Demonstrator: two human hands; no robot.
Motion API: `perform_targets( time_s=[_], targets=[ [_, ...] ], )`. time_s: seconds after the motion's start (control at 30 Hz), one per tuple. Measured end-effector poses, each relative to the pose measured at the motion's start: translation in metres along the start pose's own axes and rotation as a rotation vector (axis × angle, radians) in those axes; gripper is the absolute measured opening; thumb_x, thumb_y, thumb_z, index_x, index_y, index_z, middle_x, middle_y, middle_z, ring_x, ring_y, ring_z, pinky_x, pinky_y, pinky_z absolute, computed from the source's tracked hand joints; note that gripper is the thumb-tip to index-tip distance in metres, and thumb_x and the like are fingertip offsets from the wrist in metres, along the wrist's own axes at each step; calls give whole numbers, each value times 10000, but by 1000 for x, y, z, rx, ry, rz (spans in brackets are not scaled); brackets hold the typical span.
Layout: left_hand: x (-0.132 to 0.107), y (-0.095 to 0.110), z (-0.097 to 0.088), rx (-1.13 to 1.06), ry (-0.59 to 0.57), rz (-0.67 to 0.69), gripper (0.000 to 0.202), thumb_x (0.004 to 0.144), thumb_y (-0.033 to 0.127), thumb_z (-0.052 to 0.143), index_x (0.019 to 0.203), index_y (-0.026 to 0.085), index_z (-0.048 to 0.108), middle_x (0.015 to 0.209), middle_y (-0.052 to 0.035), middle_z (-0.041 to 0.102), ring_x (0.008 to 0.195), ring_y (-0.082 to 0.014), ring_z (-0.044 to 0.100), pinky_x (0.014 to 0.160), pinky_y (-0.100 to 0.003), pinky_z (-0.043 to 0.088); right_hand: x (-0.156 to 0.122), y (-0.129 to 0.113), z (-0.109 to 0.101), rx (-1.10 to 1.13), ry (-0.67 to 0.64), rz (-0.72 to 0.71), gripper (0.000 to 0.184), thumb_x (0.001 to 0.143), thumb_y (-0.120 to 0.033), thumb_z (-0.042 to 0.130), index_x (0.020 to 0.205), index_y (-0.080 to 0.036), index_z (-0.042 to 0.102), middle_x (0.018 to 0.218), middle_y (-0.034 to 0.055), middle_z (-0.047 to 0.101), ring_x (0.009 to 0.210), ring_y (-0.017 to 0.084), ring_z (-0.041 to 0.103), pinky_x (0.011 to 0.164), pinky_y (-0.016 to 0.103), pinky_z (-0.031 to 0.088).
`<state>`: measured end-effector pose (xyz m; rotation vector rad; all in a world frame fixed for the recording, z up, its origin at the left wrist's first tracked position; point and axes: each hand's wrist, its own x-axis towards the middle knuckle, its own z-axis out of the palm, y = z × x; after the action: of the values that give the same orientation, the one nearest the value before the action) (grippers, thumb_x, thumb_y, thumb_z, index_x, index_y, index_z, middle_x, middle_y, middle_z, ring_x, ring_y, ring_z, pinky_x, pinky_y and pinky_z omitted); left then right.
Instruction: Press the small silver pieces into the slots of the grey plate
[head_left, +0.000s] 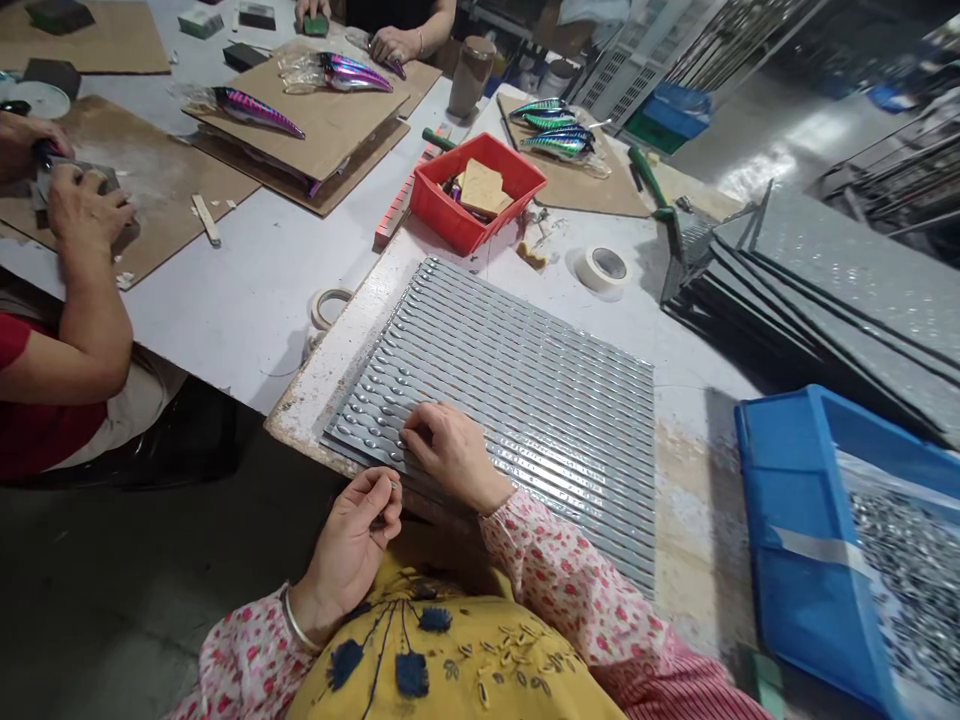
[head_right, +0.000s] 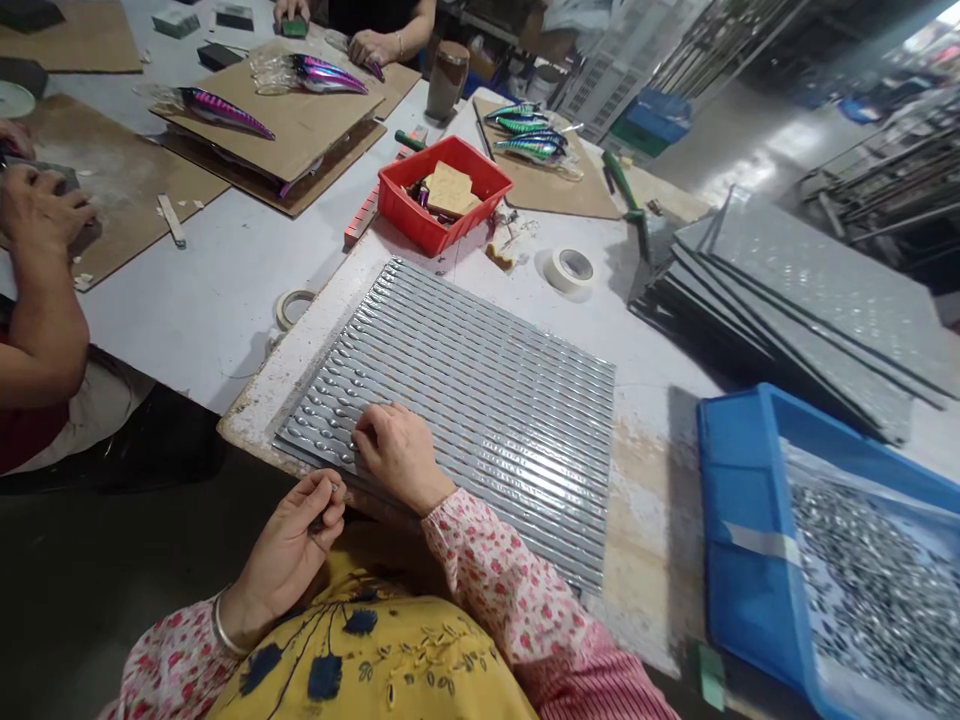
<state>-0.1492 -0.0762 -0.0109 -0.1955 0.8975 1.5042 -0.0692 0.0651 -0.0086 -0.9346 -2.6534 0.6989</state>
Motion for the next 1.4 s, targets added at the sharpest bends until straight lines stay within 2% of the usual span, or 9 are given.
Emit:
perform_targets(
  time_s=[0.13, 0.33, 0.43, 0.53, 0.63, 0.77, 0.93, 1.23, 1.4],
  targets=[
    [2, 0, 0, -52, 55, 8, 140, 729, 178, 676, 852, 128, 632, 751, 0, 557, 581, -21, 466, 526, -124, 390, -6, 3, -7, 276, 11, -3, 80, 810, -226, 575, 747, -176, 577, 696, 12, 589, 668, 138, 510, 619, 249, 385],
    [2, -3, 3, -128, 15, -58, 127, 703, 191, 702, 756, 130, 604, 659, 19, 528, 491, -7, 410, 409, -102, 311, -19, -6, -21, 661, -218, -169, 104, 809, -268, 616, 840, -168, 622, 739, 16, 584, 694, 116, 532, 630, 229, 422],
    [2, -1, 6, -108, 5, -41, 116, 735, 212, 673, 792, 125, 622, 667, 14, 546, 499, -12, 438, 427, -106, 352, -21, -10, -18, 783, -221, -94, 116, 821, -282, 600, 793, -170, 588, 712, 10, 588, 661, 112, 537, 614, 232, 433],
    [-1, 3, 8, -83, 16, -25, 162, 793, 193, 600, 936, 125, 635, 872, -59, 634, 733, -87, 587, 644, -180, 490, -18, -4, -16, 954, -166, 54, 126, 857, -308, 541, 839, -183, 530, 764, 16, 616, 662, 117, 563, 596, 238, 450],
    [-5, 6, 8, -44, -1, -84, 245, 801, 156, 575, 1042, 123, 604, 1040, -122, 637, 915, -156, 603, 742, -234, 502, -10, 8, -17, 753, 0, 113, 111, 847, -293, 550, 834, -183, 548, 742, 13, 609, 638, 117, 541, 569, 232, 422],
    [-5, 4, 5, 1, 8, -121, 168, 806, 210, 585, 960, 145, 598, 839, -64, 653, 603, -59, 562, 513, -142, 426, 0, 16, -16, 347, 15, -37, 94, 850, -217, 534, 850, -182, 621, 783, 26, 626, 720, 134, 549, 665, 251, 414],
    [-2, 3, 2, -39, -21, -133, 162, 835, 279, 540, 815, 127, 592, 529, 65, 404, 377, 1, 249, 384, -138, 238, 3, 10, -8, 157, 14, -26, 55, 821, -193, 563, 787, -169, 598, 732, 25, 619, 688, 146, 539, 641, 250, 396],
    [-2, 1, 0, 16, -60, -76, 127, 819, 219, 558, 928, 161, 587, 759, -23, 575, 513, -33, 386, 474, -153, 307, 7, 8, -2, 3, 36, 12, 75, 808, -190, 550, 737, -171, 566, 693, 25, 590, 688, 160, 513, 644, 261, 373],
    [0, 1, 2, 27, -3, -12, 112, 745, 207, 658, 841, 165, 616, 776, -14, 597, 564, -31, 443, 506, -136, 346, 3, 7, -6, 176, 56, 39, 97, 810, -215, 551, 726, -171, 573, 677, 13, 577, 655, 138, 497, 618, 252, 375]
  ],
)
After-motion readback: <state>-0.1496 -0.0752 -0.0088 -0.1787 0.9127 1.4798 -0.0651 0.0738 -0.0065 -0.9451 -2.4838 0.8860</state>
